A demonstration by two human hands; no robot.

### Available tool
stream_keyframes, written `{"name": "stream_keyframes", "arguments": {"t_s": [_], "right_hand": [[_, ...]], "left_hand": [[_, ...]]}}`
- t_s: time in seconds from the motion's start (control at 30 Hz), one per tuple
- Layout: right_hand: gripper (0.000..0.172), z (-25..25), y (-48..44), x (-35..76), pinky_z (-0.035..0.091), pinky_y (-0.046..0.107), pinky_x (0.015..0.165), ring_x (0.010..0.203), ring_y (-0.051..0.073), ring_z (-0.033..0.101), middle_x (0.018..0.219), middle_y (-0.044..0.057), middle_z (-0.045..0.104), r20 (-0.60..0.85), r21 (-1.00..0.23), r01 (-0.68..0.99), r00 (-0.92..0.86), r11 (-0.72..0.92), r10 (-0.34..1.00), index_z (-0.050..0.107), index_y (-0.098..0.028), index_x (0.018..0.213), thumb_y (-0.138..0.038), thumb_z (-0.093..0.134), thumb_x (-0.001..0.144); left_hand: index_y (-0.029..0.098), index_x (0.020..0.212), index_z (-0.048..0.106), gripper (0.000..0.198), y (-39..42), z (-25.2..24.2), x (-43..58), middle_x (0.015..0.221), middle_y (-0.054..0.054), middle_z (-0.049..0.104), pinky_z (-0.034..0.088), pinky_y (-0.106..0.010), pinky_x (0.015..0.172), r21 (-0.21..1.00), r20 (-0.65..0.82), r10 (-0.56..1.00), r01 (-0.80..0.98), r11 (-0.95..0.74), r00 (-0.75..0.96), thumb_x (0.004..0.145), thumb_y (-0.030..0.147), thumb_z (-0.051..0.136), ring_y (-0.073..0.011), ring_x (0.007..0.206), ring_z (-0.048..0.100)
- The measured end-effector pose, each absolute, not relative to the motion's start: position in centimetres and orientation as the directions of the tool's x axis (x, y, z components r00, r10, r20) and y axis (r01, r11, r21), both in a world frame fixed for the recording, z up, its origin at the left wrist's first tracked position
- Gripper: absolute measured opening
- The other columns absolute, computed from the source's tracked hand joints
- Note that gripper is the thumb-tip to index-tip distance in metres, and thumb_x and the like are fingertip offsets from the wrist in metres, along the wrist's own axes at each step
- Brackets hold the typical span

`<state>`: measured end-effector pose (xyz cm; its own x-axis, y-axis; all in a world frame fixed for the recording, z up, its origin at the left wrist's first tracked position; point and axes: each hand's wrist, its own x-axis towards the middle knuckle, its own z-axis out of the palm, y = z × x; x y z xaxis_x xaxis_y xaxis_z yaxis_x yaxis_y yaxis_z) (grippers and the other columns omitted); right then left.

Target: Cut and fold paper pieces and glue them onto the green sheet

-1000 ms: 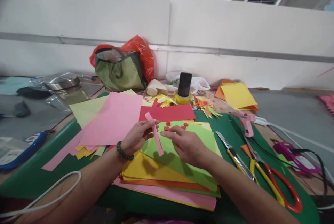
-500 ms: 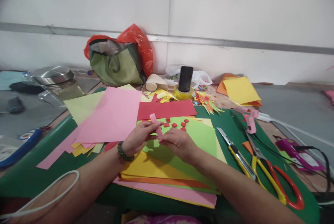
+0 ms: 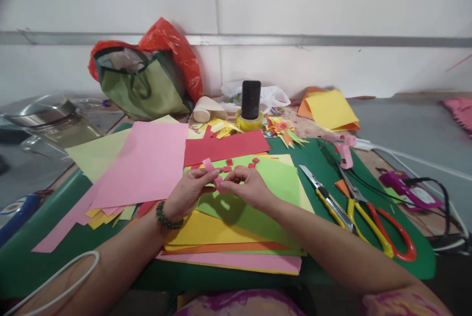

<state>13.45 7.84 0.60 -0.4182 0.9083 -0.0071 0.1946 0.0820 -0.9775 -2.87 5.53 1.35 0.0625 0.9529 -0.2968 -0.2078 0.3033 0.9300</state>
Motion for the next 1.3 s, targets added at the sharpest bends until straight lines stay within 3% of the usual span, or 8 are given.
{"name": "stream_keyframes", "arguments": {"t_s": [0.23,0.63,0.77,0.97,1.13,1.3], "right_hand": [[0.019,0.4,7.9,13.2,0.039,0.025,0.053,0.052,0.01,0.052,0.056,0.001,0.064,-0.205,-0.976,0.162,-0.43,-0.149,0.879,0.061,-0.016,0.055,-0.031,0.071,0.06],[0.024,1.1,8.0,13.3,0.039,0.021,0.05,0.048,0.008,0.053,0.051,0.001,0.065,-0.256,-0.966,0.074,-0.412,-0.248,0.875,0.056,-0.016,0.055,-0.033,0.073,0.059],[0.024,1.3,7.9,13.2,0.043,0.022,0.053,0.052,0.01,0.059,0.054,-0.001,0.067,-0.292,-0.953,0.044,-0.409,-0.3,0.864,0.053,-0.018,0.069,-0.025,0.073,0.058],[0.023,1.2,7.8,13.4,0.044,0.024,0.054,0.051,0.012,0.06,0.051,-0.003,0.066,-0.238,-0.97,0.06,-0.421,-0.235,0.875,0.052,-0.02,0.077,-0.015,0.066,0.059],[0.019,1.4,8.2,13.6,0.044,0.024,0.055,0.055,0.012,0.059,0.059,-0.002,0.065,-0.149,-0.989,0.057,-0.391,-0.138,0.908,0.058,-0.017,0.076,-0.022,0.068,0.06],[0.016,1.6,8.4,14.0,0.045,0.025,0.06,0.059,0.011,0.058,0.064,-0.001,0.064,-0.081,-0.995,-0.013,-0.494,-0.1,0.866,0.062,-0.016,0.067,-0.027,0.072,0.06]], "left_hand": [[0.014,0.062,0.072,0.041,5.6,1.4,-2.8,0.081,-0.008,0.071,0.047,-0.021,0.06,0.936,-0.299,0.953,-0.18,0.303,0.049,0.05,0.052,0.082,-0.0157,0.075,0.062],[0.014,0.076,0.076,0.033,5.6,1.6,-2.8,0.073,-0.004,0.071,0.044,-0.02,0.062,0.946,-0.287,0.954,-0.133,0.297,0.091,0.053,0.036,0.084,-0.0116,0.067,0.059],[0.014,0.085,0.075,0.037,5.7,1.4,-2.8,0.074,-0.003,0.071,0.045,-0.022,0.065,0.944,-0.266,0.958,-0.174,0.282,0.11,0.054,0.033,0.085,-0.0119,0.068,0.059],[0.013,0.101,0.07,0.05,6.0,1.0,-3.0,0.078,-0.004,0.069,0.046,-0.025,0.068,0.928,-0.273,0.952,-0.224,0.298,0.135,0.056,0.03,0.084,-0.0125,0.069,0.061],[0.013,0.122,0.057,0.069,5.8,1.2,-3.2,0.072,-0.002,0.066,0.045,-0.025,0.064,0.949,-0.258,0.938,-0.122,0.29,0.23,0.06,0.029,0.082,-0.014,0.065,0.061],[0.017,0.136,0.044,0.083,5.6,1.5,-3.2,0.071,0.0,0.066,0.045,-0.025,0.065,0.952,-0.277,0.915,-0.041,0.302,0.293,0.062,0.029,0.081,-0.0142,0.066,0.062]]}}
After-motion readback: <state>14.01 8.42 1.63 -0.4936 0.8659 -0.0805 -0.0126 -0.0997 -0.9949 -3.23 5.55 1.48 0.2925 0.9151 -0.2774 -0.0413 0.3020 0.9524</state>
